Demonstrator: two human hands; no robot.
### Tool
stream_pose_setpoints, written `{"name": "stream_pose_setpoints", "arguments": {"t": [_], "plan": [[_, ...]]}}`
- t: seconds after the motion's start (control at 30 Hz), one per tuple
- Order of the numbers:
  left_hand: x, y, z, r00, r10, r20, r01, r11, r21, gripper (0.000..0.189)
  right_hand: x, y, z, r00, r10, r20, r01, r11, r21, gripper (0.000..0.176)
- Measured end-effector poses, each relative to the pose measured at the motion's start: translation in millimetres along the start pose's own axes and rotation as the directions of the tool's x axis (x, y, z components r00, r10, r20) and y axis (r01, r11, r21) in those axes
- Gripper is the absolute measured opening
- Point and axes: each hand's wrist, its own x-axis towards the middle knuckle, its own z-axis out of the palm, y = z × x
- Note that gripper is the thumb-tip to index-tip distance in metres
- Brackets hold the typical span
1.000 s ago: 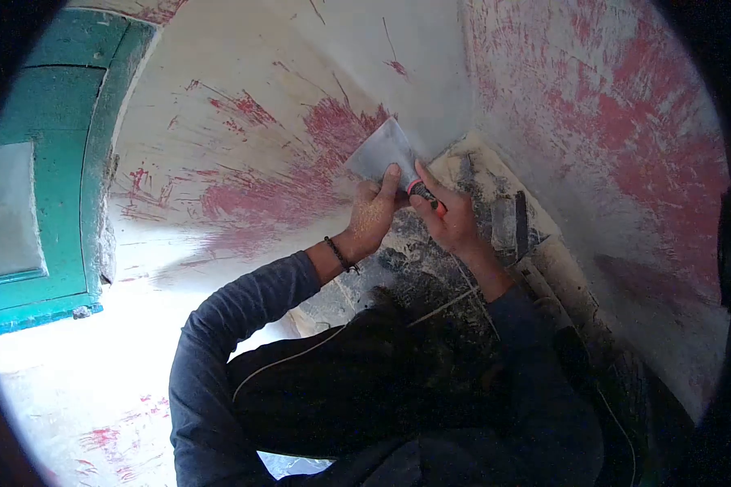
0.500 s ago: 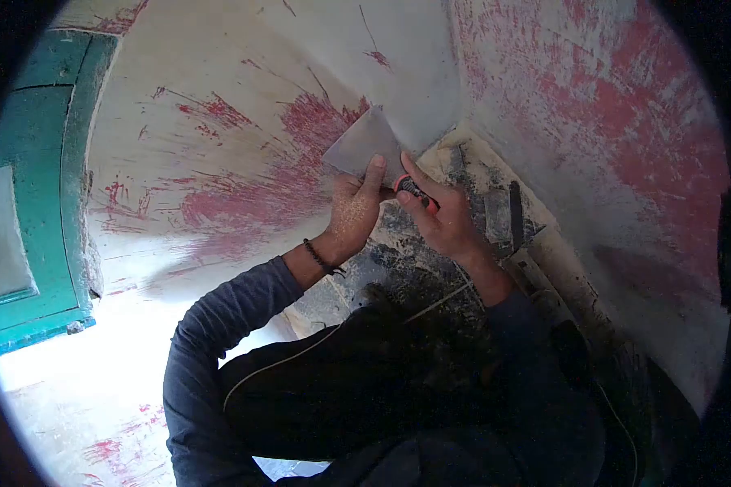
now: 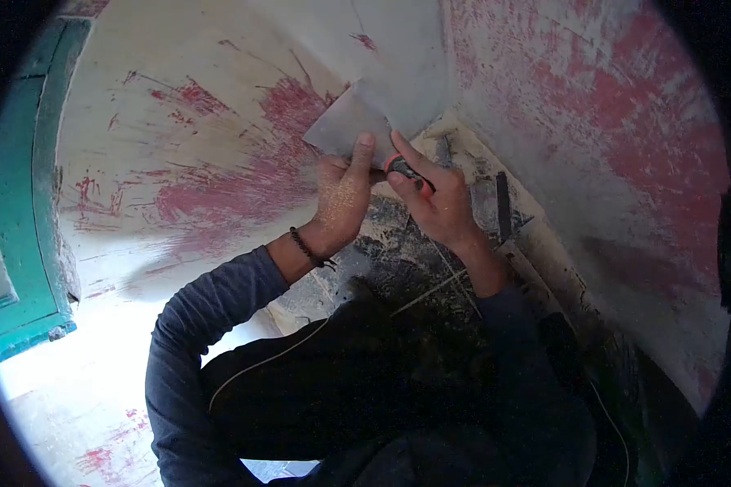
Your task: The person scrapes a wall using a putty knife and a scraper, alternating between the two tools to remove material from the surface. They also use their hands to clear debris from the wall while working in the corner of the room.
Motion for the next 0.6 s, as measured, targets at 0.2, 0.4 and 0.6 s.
{"name": "stream_pose_setpoints", "arguments": {"t": [0.2,0.4,0.6], "plan": [[-4.2,13.9,4.0,0.997,0.018,-0.078,-0.012,0.997,0.075,0.043,-5.5,-1.3,23.7,0.997,0.003,-0.078,-0.002,1.000,0.019,0.055],[-1.7,10.8,2.2,0.992,0.021,-0.125,-0.004,0.992,0.127,0.047,-5.8,7.9,37.8,0.989,-0.033,-0.145,0.047,0.995,0.093,0.056],[17.6,39.6,21.2,0.984,0.175,-0.039,-0.169,0.979,0.116,0.056,38.1,-12.7,1.9,0.976,-0.143,-0.161,0.146,0.989,0.007,0.057]]}}
